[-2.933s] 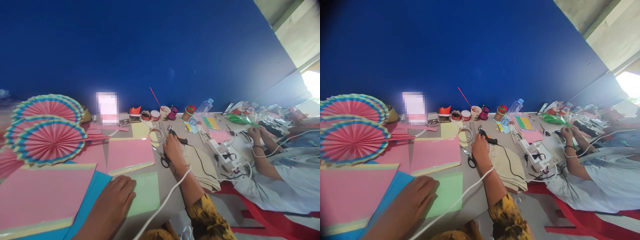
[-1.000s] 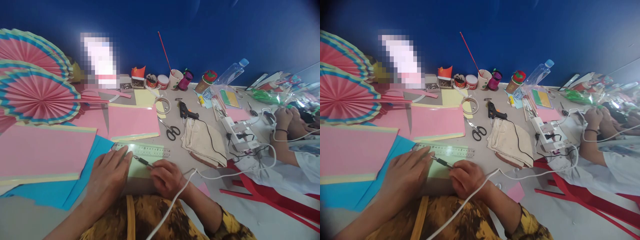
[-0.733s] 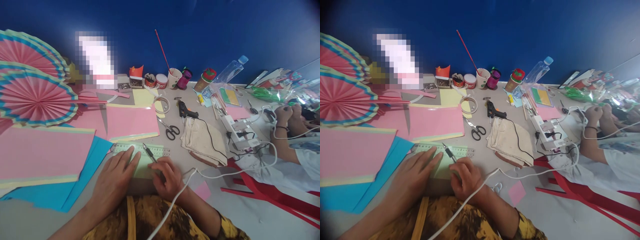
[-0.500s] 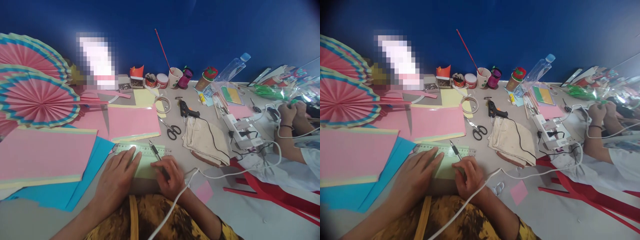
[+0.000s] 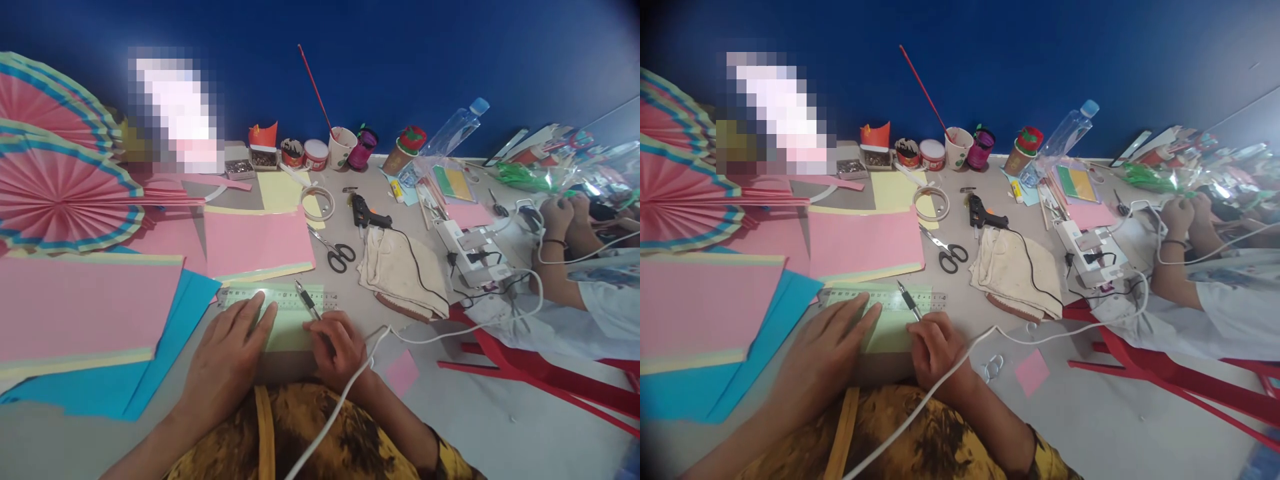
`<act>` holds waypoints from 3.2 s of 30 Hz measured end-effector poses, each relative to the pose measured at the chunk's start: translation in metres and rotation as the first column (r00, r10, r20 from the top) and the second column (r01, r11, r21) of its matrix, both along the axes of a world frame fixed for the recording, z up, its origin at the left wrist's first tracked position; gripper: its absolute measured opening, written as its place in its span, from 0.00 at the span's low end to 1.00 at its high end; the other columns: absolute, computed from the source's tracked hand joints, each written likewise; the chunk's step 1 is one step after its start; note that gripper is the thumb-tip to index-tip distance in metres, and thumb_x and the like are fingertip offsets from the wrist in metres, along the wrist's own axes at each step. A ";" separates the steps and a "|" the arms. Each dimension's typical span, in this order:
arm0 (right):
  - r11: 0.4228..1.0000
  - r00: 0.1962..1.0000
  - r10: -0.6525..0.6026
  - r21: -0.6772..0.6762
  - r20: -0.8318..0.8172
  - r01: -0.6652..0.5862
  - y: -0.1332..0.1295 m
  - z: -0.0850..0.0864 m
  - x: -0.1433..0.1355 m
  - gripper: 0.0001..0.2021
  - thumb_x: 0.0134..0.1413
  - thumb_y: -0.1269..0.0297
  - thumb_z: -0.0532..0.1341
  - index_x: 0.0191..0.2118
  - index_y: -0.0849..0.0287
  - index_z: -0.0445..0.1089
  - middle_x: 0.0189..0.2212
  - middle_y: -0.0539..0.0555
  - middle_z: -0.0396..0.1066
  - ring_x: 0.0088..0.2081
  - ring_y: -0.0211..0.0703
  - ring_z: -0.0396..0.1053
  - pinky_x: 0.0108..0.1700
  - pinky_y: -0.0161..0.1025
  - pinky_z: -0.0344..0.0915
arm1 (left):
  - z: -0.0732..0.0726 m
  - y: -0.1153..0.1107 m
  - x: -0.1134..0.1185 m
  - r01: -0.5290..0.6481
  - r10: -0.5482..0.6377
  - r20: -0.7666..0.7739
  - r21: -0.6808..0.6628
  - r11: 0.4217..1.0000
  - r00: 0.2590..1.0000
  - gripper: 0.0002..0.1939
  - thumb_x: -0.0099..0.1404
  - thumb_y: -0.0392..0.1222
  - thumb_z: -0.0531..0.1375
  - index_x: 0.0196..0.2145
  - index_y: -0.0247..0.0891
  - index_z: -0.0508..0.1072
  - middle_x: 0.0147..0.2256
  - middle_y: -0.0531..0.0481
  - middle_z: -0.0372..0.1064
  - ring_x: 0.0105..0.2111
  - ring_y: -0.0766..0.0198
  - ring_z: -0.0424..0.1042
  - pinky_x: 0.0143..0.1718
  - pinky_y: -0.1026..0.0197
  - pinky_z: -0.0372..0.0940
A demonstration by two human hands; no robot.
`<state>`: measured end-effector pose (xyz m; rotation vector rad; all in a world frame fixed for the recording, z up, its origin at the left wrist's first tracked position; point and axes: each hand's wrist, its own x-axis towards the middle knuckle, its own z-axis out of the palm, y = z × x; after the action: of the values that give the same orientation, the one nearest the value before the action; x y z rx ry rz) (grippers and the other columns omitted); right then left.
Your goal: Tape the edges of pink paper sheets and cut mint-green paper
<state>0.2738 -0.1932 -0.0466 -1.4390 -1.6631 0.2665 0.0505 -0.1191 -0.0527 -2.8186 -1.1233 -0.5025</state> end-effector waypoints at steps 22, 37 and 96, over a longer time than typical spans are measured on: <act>0.999 1.000 0.006 0.035 -0.017 -0.006 0.001 -0.005 0.002 0.11 0.65 0.77 0.59 0.46 0.54 0.74 0.38 0.55 0.75 0.37 0.41 0.78 0.39 0.36 0.78 | 0.003 0.003 0.004 0.004 -0.004 -0.006 0.047 0.999 1.000 0.26 0.67 0.24 0.55 0.59 0.32 0.76 0.60 0.30 0.75 0.54 0.40 0.74 0.54 0.42 0.68; 1.000 0.991 0.001 -0.022 -0.137 -0.004 0.003 0.009 0.004 0.11 0.66 0.77 0.60 0.46 0.54 0.74 0.38 0.55 0.75 0.41 0.44 0.78 0.43 0.40 0.77 | 0.003 0.003 0.002 0.019 -0.022 0.044 0.059 0.998 0.999 0.26 0.66 0.23 0.55 0.59 0.31 0.74 0.59 0.29 0.75 0.55 0.39 0.73 0.55 0.43 0.68; 0.911 0.987 0.102 -0.388 -0.125 -0.143 0.115 0.062 0.015 0.11 0.66 0.60 0.60 0.33 0.57 0.75 0.29 0.51 0.77 0.29 0.39 0.72 0.36 0.35 0.65 | 0.002 0.004 0.005 -0.002 -0.001 0.091 0.037 0.999 0.996 0.27 0.65 0.24 0.56 0.60 0.35 0.72 0.55 0.31 0.75 0.53 0.42 0.74 0.52 0.45 0.69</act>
<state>0.2889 -0.0780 0.0157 -1.5825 -1.6797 0.7746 0.0554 -0.1153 -0.0509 -2.7896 -1.1175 -0.6509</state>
